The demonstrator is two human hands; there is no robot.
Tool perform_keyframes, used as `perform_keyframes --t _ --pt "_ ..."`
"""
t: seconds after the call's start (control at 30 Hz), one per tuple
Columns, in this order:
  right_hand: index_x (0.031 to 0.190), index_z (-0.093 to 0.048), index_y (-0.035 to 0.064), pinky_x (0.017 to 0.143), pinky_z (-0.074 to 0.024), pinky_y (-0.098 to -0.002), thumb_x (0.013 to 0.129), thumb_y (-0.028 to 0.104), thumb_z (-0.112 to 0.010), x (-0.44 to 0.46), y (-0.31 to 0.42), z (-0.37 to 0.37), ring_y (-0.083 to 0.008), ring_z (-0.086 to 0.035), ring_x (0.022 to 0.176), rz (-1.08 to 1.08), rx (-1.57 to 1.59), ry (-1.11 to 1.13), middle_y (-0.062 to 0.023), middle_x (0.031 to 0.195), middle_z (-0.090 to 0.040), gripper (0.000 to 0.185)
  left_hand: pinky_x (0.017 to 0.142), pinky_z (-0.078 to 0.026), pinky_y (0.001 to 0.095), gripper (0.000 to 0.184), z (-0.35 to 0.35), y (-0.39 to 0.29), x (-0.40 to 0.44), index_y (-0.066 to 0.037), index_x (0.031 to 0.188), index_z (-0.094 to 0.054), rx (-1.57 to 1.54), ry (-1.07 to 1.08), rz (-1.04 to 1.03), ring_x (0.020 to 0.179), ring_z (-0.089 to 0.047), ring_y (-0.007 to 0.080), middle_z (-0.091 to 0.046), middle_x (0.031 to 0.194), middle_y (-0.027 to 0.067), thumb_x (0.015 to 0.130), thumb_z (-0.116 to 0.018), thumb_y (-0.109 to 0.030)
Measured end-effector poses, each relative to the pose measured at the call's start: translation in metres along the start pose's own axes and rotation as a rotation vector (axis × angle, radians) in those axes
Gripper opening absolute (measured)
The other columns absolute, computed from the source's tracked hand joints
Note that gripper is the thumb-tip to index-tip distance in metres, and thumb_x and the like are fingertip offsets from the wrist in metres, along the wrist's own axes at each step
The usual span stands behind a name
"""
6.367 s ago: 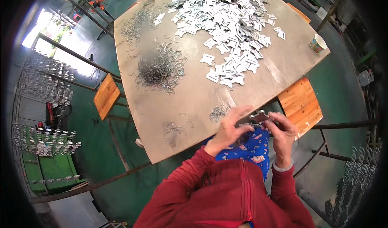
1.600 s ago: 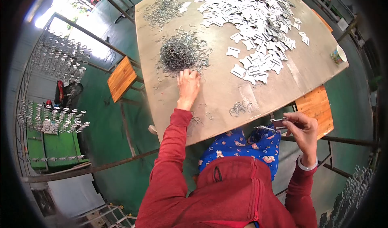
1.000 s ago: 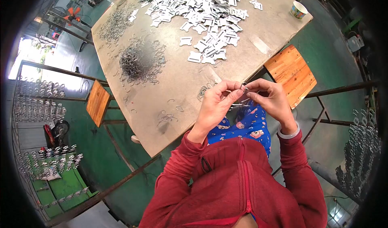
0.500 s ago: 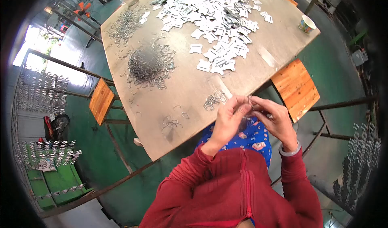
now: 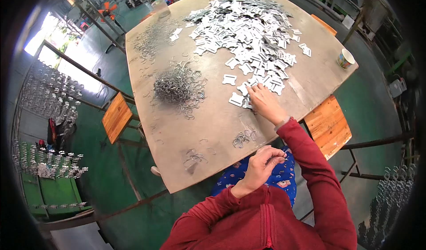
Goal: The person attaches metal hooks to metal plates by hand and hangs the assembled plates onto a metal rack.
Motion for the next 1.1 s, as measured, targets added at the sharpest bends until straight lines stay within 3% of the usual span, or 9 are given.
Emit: perform_keyframes --t 0.17,0.27,0.3,0.4,0.43,0.53,0.57,0.67,1.1 --pt "0.104 -0.05 -0.0073 0.065 -0.0487 -0.0359 0.072 -0.001 -0.055 0.0 0.013 -0.01 -0.0315 -0.057 0.077 0.071 -0.291 0.235 -0.017 0.077 -0.058 0.033 0.076 -0.048 0.029 0.006 0.004 0.003 -0.002 0.001 0.088 -0.06 0.036 -0.012 -0.003 0.081 -0.062 0.0182 -0.065 0.087 0.0107 0.082 -0.062 0.001" --pt "0.098 -0.053 -0.0108 0.062 -0.0483 -0.0397 0.072 0.0 -0.054 -0.012 -0.004 -0.005 -0.0321 -0.059 0.074 -0.038 -0.13 0.153 -0.0181 0.072 -0.058 0.028 0.076 -0.048 0.0279 0.007 0.006 0.003 -0.004 0.002 0.091 -0.06 -0.004 -0.021 0.032 0.083 -0.061 0.016 -0.065 0.088 0.0096 0.084 -0.06 0.0" --pt "0.103 -0.052 -0.0108 0.063 -0.0503 -0.0383 0.072 -0.002 -0.054 -0.018 -0.02 -0.003 -0.0332 -0.062 0.074 -0.13 -0.061 0.211 -0.024 0.077 -0.06 0.033 0.077 -0.049 0.0275 0.008 0.005 0.006 -0.005 0.002 0.092 -0.06 -0.066 -0.029 0.073 0.084 -0.061 0.0149 -0.065 0.089 0.0092 0.085 -0.06 0.0" --pt "0.11 -0.051 -0.0096 0.063 -0.0519 -0.0333 0.072 -0.002 -0.054 -0.037 -0.057 0.023 -0.0288 -0.065 0.074 -0.435 0.273 0.053 -0.0252 0.08 -0.061 0.039 0.08 -0.048 0.0258 0.009 0.004 0.008 -0.006 0.001 0.095 -0.06 -0.151 -0.031 0.157 0.087 -0.06 0.0117 -0.066 0.091 0.0071 0.087 -0.058 -0.002" --pt "0.109 -0.052 -0.0078 0.061 -0.0529 -0.0307 0.074 -0.001 -0.056 -0.046 -0.054 0.045 -0.0231 -0.065 0.072 -0.742 0.544 0.105 -0.0208 0.08 -0.063 0.035 0.08 -0.048 0.0256 0.009 0.003 0.013 -0.006 0.001 0.095 -0.06 -0.159 -0.034 0.162 0.087 -0.06 0.0116 -0.066 0.092 0.0068 0.087 -0.058 -0.002" --pt "0.104 -0.056 -0.0049 0.053 -0.0499 -0.026 0.08 0.002 -0.061 -0.082 -0.041 0.059 -0.014 -0.062 0.067 -0.902 1.324 -0.181 -0.0076 0.077 -0.063 0.026 0.081 -0.047 0.0249 0.009 0.001 0.015 -0.002 0.0 0.096 -0.06 -0.158 -0.022 0.152 0.088 -0.06 0.0111 -0.066 0.093 0.006 0.088 -0.058 -0.003" --pt "0.102 -0.058 -0.0032 0.053 -0.0479 -0.0217 0.081 0.002 -0.063 -0.092 -0.033 0.065 -0.0122 -0.061 0.066 -0.926 1.387 -0.208 -0.0043 0.076 -0.063 0.022 0.081 -0.047 0.0247 0.009 0.0 0.016 -0.001 0.0 0.096 -0.06 -0.154 -0.019 0.155 0.088 -0.06 0.011 -0.066 0.094 0.006 0.088 -0.058 -0.003" --pt "0.103 -0.056 -0.0069 0.052 -0.0467 -0.0233 0.078 0.002 -0.065 -0.109 -0.001 0.093 -0.0135 -0.061 0.067 -0.886 1.379 -0.19 -0.0108 0.078 -0.064 0.028 0.081 -0.047 0.024 0.009 -0.003 0.02 0.002 0.0 0.096 -0.06 -0.125 -0.011 0.173 0.088 -0.06 0.0102 -0.065 0.094 0.0062 0.089 -0.057 -0.005" --pt "0.109 -0.056 -0.0079 0.051 -0.0442 -0.0213 0.077 0.001 -0.065 -0.126 0.026 0.125 -0.0097 -0.055 0.055 -0.929 1.503 -0.217 -0.0061 0.071 -0.06 0.035 0.073 -0.047 0.0254 0.01 -0.01 0.025 0.004 0.001 0.091 -0.062 -0.106 -0.058 0.109 0.08 -0.06 0.0106 -0.066 0.086 0.0069 0.086 -0.062 -0.007"
Point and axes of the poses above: each hand's wrist, its own x-axis towards the middle knuckle, its own z-axis out of the back of the hand, y = z × x, the point moved 5 cm from there along x, towards the middle knuckle
